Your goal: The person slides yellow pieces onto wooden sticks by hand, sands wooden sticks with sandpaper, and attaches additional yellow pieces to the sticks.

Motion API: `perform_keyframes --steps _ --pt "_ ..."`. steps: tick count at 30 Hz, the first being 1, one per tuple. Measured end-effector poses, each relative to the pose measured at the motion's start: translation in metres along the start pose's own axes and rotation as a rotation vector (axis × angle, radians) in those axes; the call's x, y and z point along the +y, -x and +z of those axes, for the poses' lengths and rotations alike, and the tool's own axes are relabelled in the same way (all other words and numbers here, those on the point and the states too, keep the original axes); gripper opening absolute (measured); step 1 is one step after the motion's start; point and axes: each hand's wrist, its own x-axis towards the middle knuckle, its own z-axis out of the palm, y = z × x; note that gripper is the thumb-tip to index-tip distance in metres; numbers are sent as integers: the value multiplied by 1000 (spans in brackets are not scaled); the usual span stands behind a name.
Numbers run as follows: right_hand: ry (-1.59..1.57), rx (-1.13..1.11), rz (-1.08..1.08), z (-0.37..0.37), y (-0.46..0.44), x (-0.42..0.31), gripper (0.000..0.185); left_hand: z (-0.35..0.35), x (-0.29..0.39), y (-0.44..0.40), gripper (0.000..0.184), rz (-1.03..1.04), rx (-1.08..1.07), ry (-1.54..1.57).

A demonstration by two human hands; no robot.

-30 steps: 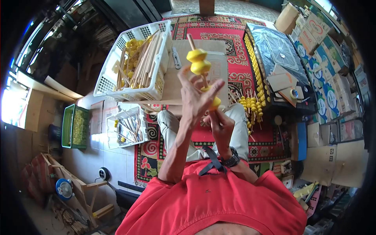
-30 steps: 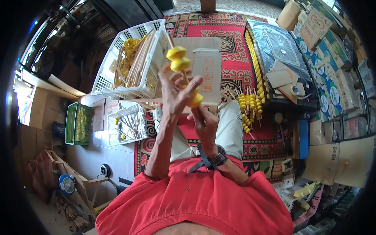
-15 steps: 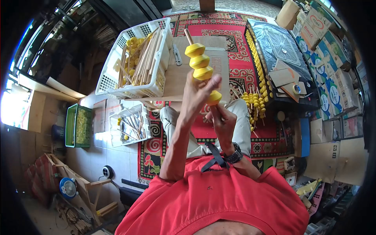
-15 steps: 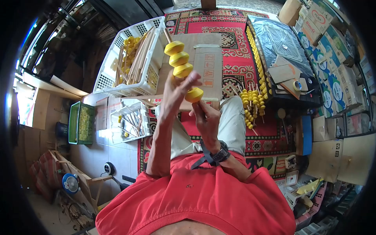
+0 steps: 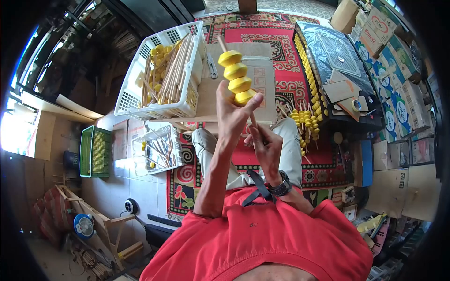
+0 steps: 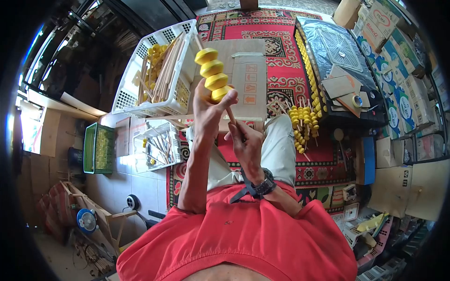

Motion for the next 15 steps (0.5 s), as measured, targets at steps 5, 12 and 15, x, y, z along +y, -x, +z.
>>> perform_keyframes --steps 5,12,15 --pt "-430 -124 322 -6 1 -1 19 8 -1 -2 41 -141 21 30" --pt "-707 -164 407 -12 -17 3 21 11 -1 21 50 -213 -65 240" --pt "-123 -148 180 -14 -21 2 24 6 2 8 46 -103 3 10"
